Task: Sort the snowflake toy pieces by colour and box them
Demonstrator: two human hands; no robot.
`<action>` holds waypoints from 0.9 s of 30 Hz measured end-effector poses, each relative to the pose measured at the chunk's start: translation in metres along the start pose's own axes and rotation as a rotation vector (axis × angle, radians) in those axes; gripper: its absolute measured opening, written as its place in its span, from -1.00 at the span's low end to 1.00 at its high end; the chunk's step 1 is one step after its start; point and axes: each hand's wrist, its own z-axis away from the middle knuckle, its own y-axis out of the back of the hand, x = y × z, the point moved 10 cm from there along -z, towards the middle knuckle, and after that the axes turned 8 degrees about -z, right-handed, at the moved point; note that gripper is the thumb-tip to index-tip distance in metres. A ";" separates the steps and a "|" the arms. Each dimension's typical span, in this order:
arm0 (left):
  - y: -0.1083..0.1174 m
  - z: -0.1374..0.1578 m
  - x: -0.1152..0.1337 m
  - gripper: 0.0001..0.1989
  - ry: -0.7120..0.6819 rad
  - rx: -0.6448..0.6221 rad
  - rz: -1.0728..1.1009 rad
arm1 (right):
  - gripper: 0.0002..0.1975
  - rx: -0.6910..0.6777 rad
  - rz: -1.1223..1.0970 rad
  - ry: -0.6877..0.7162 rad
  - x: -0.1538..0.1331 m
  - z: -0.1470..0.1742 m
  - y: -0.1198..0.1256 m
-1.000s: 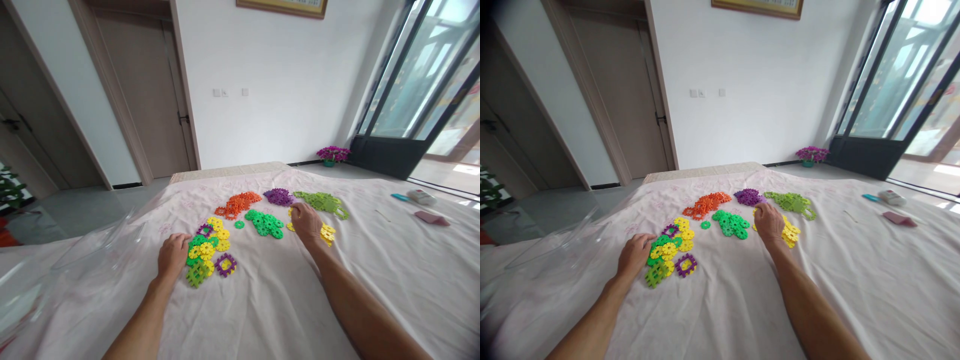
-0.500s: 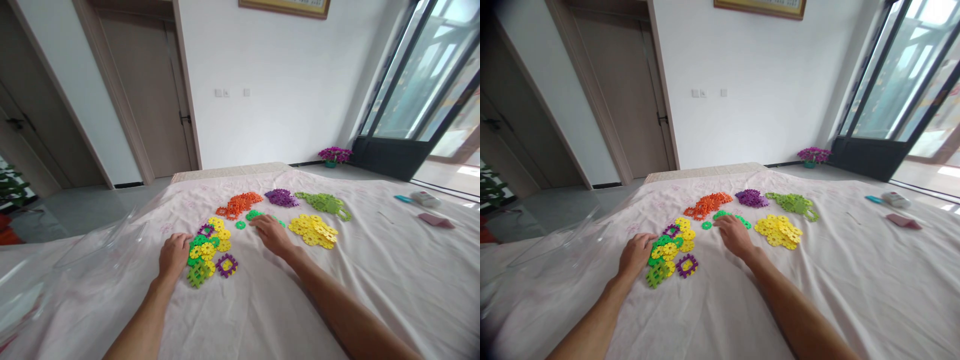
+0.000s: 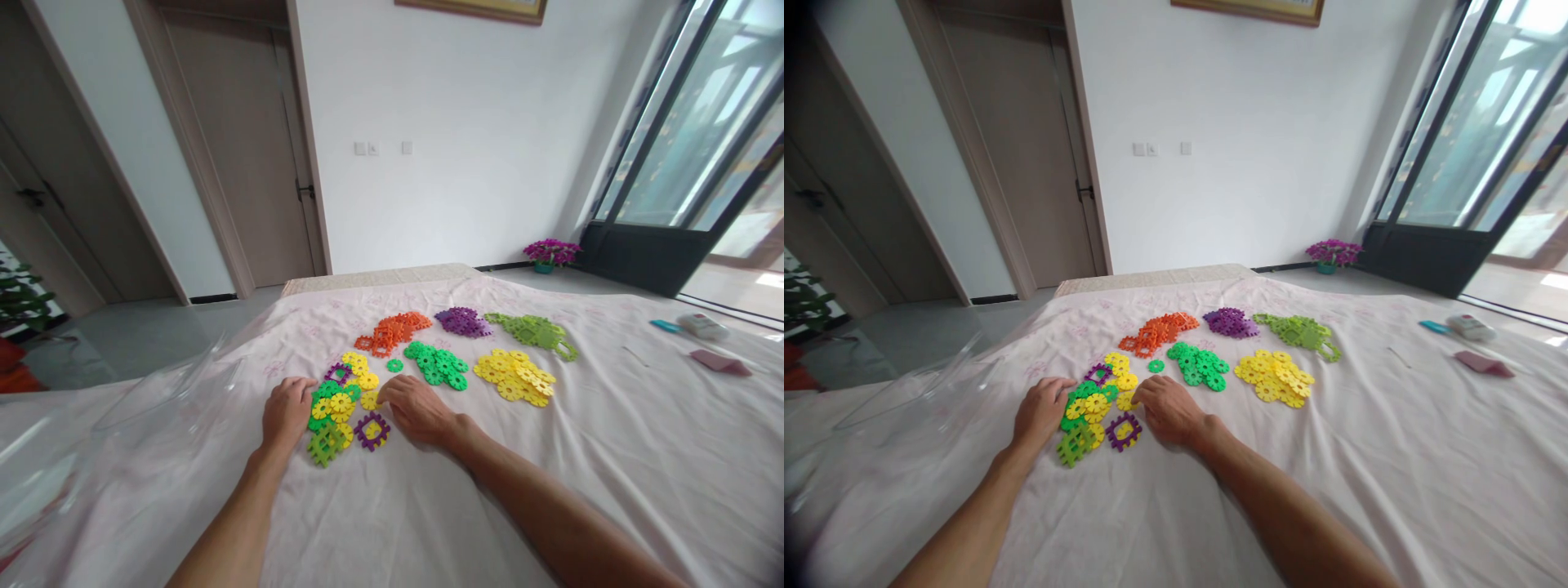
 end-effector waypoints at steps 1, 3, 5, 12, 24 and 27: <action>0.000 0.000 0.000 -0.65 -0.001 0.002 -0.003 | -0.73 0.014 -0.001 0.000 0.000 -0.001 0.001; 0.000 -0.001 0.000 -0.65 -0.004 0.008 -0.006 | -0.70 0.002 -0.011 0.035 -0.004 -0.002 -0.002; -0.001 -0.001 -0.001 -0.65 -0.006 0.013 -0.005 | -0.67 -0.037 -0.013 0.076 -0.010 -0.003 -0.007; -0.001 0.000 0.000 -0.66 -0.017 0.023 -0.004 | -0.68 -0.042 0.035 0.002 -0.005 -0.003 -0.005; 0.001 0.001 0.001 -0.67 -0.016 0.027 -0.002 | -0.79 -0.143 0.235 -0.080 -0.002 -0.006 -0.012; 0.000 0.000 0.000 -0.66 -0.013 0.024 0.001 | -0.81 -0.153 0.306 -0.130 0.005 -0.006 -0.014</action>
